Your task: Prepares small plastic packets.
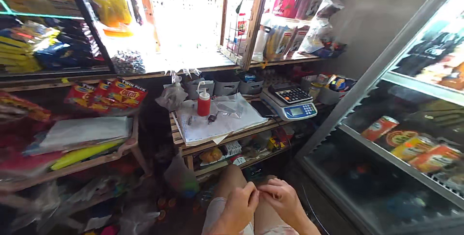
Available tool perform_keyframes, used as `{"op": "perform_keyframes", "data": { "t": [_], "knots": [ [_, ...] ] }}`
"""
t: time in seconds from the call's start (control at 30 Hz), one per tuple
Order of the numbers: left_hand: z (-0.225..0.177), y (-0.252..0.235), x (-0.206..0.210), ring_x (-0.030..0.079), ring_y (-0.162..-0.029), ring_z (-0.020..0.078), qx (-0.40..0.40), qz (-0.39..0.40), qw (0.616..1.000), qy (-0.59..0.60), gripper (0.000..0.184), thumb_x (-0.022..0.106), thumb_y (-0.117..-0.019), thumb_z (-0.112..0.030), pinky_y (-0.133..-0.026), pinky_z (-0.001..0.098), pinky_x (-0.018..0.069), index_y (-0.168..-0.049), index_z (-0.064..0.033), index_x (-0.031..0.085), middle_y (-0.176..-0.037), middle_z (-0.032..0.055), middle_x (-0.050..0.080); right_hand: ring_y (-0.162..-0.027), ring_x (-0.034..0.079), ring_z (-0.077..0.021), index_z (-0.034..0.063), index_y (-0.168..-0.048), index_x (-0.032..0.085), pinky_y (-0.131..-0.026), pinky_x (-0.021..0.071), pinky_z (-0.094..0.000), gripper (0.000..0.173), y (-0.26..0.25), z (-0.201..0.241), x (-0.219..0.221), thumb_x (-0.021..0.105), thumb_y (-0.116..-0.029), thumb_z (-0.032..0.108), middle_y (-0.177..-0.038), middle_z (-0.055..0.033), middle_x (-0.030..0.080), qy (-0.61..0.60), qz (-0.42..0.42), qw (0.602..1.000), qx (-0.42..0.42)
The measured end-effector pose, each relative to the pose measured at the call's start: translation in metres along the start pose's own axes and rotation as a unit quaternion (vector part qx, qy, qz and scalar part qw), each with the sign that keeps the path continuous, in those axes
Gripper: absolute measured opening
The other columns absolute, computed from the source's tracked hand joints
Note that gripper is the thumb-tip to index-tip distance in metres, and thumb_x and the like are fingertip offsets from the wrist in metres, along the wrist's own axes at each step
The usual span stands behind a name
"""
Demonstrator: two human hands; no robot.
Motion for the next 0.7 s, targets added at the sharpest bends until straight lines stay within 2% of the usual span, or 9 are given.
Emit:
{"op": "perform_keyframes", "data": {
  "t": [0.07, 0.13, 0.2, 0.27, 0.33, 0.4, 0.47, 0.53, 0.7],
  "knots": [
    [0.007, -0.001, 0.006, 0.047, -0.059, 0.0069, -0.096, 0.017, 0.963, 0.251, 0.029, 0.041, -0.1100, -0.024, -0.056, 0.0234, 0.0416, -0.101, -0.0076, 0.063, -0.072, -0.0015, 0.053, -0.076, 0.067, -0.0037, 0.0205, -0.098, 0.084, -0.071, 0.0581, -0.0256, 0.017, -0.011, -0.004, -0.005, 0.070, -0.0898, 0.025, -0.081, 0.0074, 0.073, -0.076, -0.047, 0.994, 0.069],
    [0.008, 0.004, 0.022, 0.037, -0.051, 0.0005, -0.186, 0.082, 0.844, 0.496, 0.026, 0.035, -0.1113, -0.027, -0.047, 0.0162, 0.0316, -0.101, -0.0146, 0.055, -0.067, -0.0091, 0.043, -0.076, 0.070, -0.0051, 0.0112, -0.102, 0.083, -0.071, 0.0602, -0.0224, 0.016, -0.028, -0.003, -0.010, 0.072, -0.0908, 0.016, -0.086, 0.0018, 0.076, -0.223, -0.079, 0.963, 0.128],
    [0.013, 0.008, 0.033, 0.050, -0.062, 0.0013, -0.190, 0.151, 0.753, 0.612, 0.023, 0.040, -0.1105, -0.025, -0.058, 0.0175, 0.0438, -0.102, -0.0181, 0.060, -0.077, -0.0085, 0.056, -0.080, 0.073, -0.0116, 0.0030, -0.104, 0.081, -0.076, 0.0620, -0.0264, 0.015, -0.041, 0.004, -0.014, 0.071, -0.0935, 0.009, -0.092, -0.0069, 0.078, -0.406, -0.059, 0.900, 0.148],
    [0.023, 0.004, 0.026, 0.064, -0.081, 0.0037, -0.114, 0.174, 0.772, 0.601, 0.019, 0.052, -0.1063, -0.021, -0.078, 0.0220, 0.0547, -0.105, -0.0156, 0.071, -0.093, -0.0056, 0.070, -0.084, 0.073, -0.0094, 0.0110, -0.101, 0.081, -0.080, 0.0611, -0.0270, 0.015, -0.046, 0.016, -0.015, 0.071, -0.0967, 0.020, -0.093, -0.0028, 0.078, -0.516, 0.071, 0.852, 0.053],
    [0.033, -0.002, 0.002, 0.067, -0.082, 0.0033, -0.041, 0.133, 0.849, 0.509, 0.016, 0.062, -0.1006, -0.016, -0.078, 0.0233, 0.0561, -0.107, -0.0118, 0.076, -0.095, -0.0046, 0.074, -0.086, 0.072, -0.0059, 0.0131, -0.103, 0.080, -0.081, 0.0598, -0.0250, 0.014, -0.043, 0.031, -0.011, 0.072, -0.0969, 0.022, -0.094, 0.0001, 0.077, -0.515, 0.259, 0.815, -0.056],
    [0.037, -0.004, -0.027, 0.068, -0.078, 0.0062, -0.035, 0.056, 0.906, 0.418, 0.014, 0.070, -0.0957, -0.011, -0.073, 0.0256, 0.0583, -0.106, -0.0061, 0.076, -0.091, -0.0011, 0.075, -0.078, 0.069, -0.0039, 0.0090, -0.103, 0.080, -0.071, 0.0584, -0.0228, 0.013, -0.037, 0.034, -0.003, 0.075, -0.0946, 0.017, -0.092, -0.0008, 0.077, -0.401, 0.330, 0.853, -0.049],
    [0.033, -0.001, -0.045, 0.070, -0.074, 0.0090, -0.044, -0.037, 0.935, 0.350, 0.013, 0.075, -0.0924, -0.010, -0.069, 0.0268, 0.0597, -0.104, -0.0040, 0.075, -0.089, 0.0015, 0.075, -0.071, 0.068, -0.0052, 0.0103, -0.100, 0.080, -0.066, 0.0584, -0.0268, 0.013, -0.034, 0.028, 0.008, 0.075, -0.0927, 0.021, -0.086, 0.0012, 0.076, -0.294, 0.244, 0.923, 0.036],
    [0.021, 0.004, -0.045, 0.071, -0.075, 0.0115, -0.021, -0.129, 0.935, 0.329, 0.012, 0.076, -0.0912, -0.008, -0.070, 0.0278, 0.0610, -0.102, -0.0019, 0.075, -0.091, 0.0046, 0.075, -0.069, 0.070, -0.0114, 0.0030, -0.100, 0.073, -0.065, 0.0611, -0.0299, 0.014, -0.034, 0.025, 0.018, 0.075, -0.0905, 0.013, -0.080, -0.0034, 0.075, -0.330, 0.088, 0.929, 0.142],
    [0.007, 0.011, -0.019, 0.071, -0.086, 0.0093, 0.072, -0.262, 0.944, 0.187, 0.011, 0.078, -0.0877, -0.005, -0.079, 0.0240, 0.0624, -0.099, -0.0012, 0.077, -0.095, 0.0070, 0.073, -0.055, 0.057, -0.0037, 0.0006, -0.115, 0.062, -0.049, 0.0436, -0.0165, 0.018, -0.019, 0.018, 0.046, 0.065, -0.0978, 0.003, -0.079, -0.0073, 0.072, -0.483, -0.064, 0.781, 0.390]
  ]
}}
Point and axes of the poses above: each hand's wrist, its own y-axis away from the middle knuckle, its own x-axis out of the palm, z = x × y, the point moved 5 cm from there along -y, towards the middle knuckle
